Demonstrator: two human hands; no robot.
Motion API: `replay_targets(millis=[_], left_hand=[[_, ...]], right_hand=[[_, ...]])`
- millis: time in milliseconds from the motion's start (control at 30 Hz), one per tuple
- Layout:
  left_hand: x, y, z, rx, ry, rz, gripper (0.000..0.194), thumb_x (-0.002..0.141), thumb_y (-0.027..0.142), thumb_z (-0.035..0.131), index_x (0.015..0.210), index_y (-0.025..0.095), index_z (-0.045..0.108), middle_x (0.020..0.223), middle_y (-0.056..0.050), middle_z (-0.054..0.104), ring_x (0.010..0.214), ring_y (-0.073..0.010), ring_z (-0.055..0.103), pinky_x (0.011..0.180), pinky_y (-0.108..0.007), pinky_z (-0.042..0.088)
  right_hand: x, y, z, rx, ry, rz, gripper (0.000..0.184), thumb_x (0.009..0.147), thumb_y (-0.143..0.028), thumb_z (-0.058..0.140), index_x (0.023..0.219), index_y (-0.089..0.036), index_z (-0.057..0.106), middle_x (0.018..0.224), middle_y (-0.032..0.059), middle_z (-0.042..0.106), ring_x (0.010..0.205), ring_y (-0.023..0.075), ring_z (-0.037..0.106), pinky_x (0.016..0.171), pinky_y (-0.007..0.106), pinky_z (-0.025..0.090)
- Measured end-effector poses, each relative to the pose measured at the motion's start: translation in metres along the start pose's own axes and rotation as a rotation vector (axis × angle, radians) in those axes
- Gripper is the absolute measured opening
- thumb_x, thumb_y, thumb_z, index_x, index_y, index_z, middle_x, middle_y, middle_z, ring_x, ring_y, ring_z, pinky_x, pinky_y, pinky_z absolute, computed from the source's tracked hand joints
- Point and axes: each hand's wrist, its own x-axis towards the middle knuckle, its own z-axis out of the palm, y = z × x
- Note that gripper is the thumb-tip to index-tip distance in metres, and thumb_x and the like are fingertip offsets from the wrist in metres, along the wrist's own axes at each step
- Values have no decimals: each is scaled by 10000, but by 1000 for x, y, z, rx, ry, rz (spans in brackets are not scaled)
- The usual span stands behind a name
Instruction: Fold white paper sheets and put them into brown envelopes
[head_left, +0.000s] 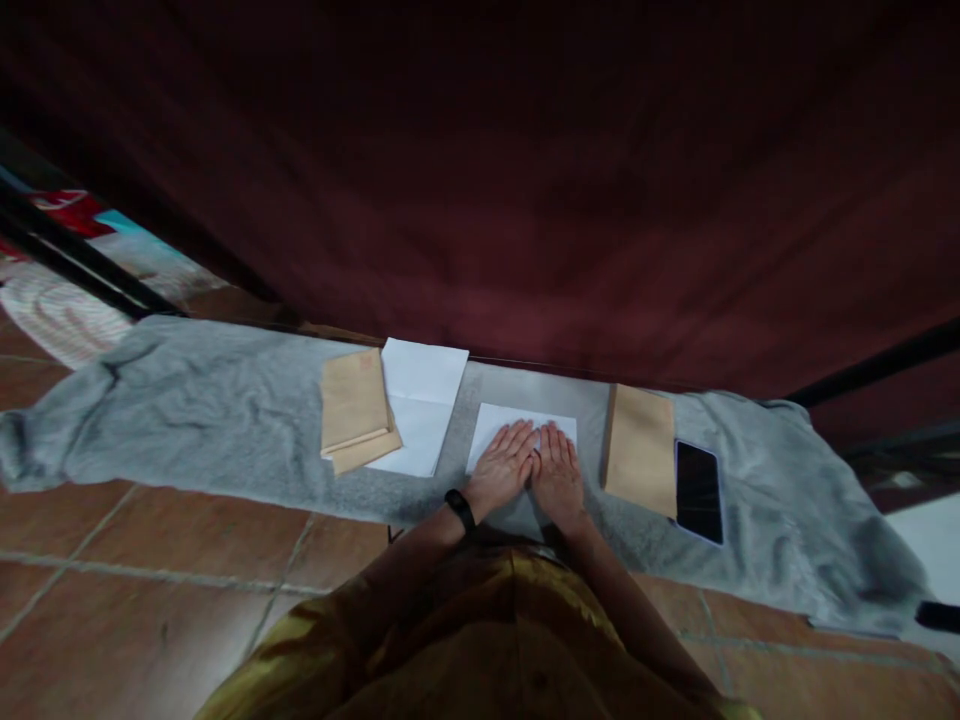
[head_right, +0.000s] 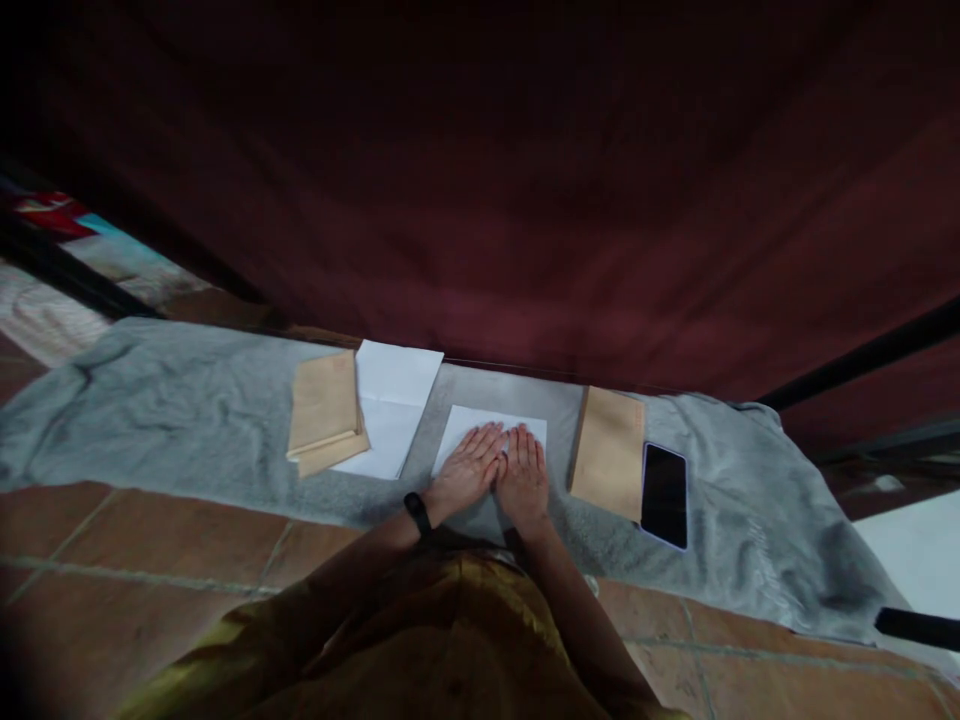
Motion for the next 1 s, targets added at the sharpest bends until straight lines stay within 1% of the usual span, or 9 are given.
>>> replay_targets(millis=[67, 133, 267, 367, 533, 767, 900, 967, 1000], left_hand=[[0, 4, 2, -23, -31, 32, 543, 1053, 275, 316, 1569, 115, 368, 1661, -119, 342, 1561, -207, 259, 1292, -440, 179], [-1, 4, 2, -28, -41, 34, 545, 1057, 297, 321, 1567, 109, 369, 1663, -124, 336, 1561, -209, 258, 1292, -439, 164], [-4, -3, -2, -17, -41, 36, 560, 1064, 372, 349, 1569, 130, 369, 1664, -127, 333, 1562, -213, 256, 1289, -442, 153], [-8, -9, -6, -14, -53, 46, 570, 1064, 418, 368, 1570, 155, 373, 1666, -120, 332, 1564, -215, 253, 1288, -450, 154], [-10, -12, -9, -22, -64, 64, 582, 1059, 440, 393, 1566, 153, 381, 1670, -124, 322, 1568, -234, 240, 1284, -458, 156], [-9, -9, -10, -25, -66, 55, 595, 1056, 439, 404, 1569, 139, 374, 1672, -131, 313, 1571, -245, 228, 1285, -461, 147], [-9, -9, -8, -20, -77, 53, 588, 1062, 440, 387, 1571, 148, 371, 1674, -124, 310, 1567, -248, 240, 1286, -472, 131], [-9, -8, -7, -15, -81, 50, 589, 1062, 443, 385, 1566, 139, 379, 1672, -126, 316, 1564, -260, 248, 1286, -477, 130], [-8, -8, -7, -12, -82, 50, 587, 1060, 439, 390, 1560, 131, 388, 1668, -131, 322, 1563, -266, 252, 1285, -480, 133]], right_hand=[[0, 0, 0, 0, -10, -4, 554, 1070, -257, 288, 1570, -30, 357, 1634, 223, 348, 1527, 297, 311, 1222, 533, 297], [-1, 1, 0, -3, -4, -7, 559, 1072, -265, 280, 1571, -25, 352, 1629, 229, 356, 1519, 304, 323, 1214, 536, 306], [-1, 1, -1, -13, 24, -23, 554, 1074, -276, 277, 1576, -53, 351, 1615, 218, 389, 1500, 302, 358, 1192, 537, 333], [-1, 2, -1, -29, 38, -22, 553, 1081, -296, 264, 1561, -42, 371, 1604, 222, 405, 1490, 299, 370, 1183, 520, 340], [-7, 11, -2, -52, 71, 24, 588, 1088, -368, 267, 1580, -54, 338, 1596, 236, 412, 1466, 315, 402, 1171, 528, 354], [-20, 20, -8, -100, 85, 92, 609, 1081, -361, 305, 1570, 2, 326, 1560, 283, 441, 1443, 362, 428, 1155, 548, 375], [-13, 19, -12, -111, 96, 137, 580, 1079, -331, 319, 1551, 4, 357, 1549, 290, 450, 1455, 385, 409, 1149, 592, 363], [-3, 16, -13, -83, 59, 96, 559, 1076, -302, 330, 1552, -11, 358, 1575, 279, 420, 1475, 367, 386, 1154, 583, 364], [2, 14, -12, -61, 24, 40, 538, 1071, -276, 341, 1547, -28, 374, 1593, 264, 401, 1488, 349, 370, 1164, 569, 359]])
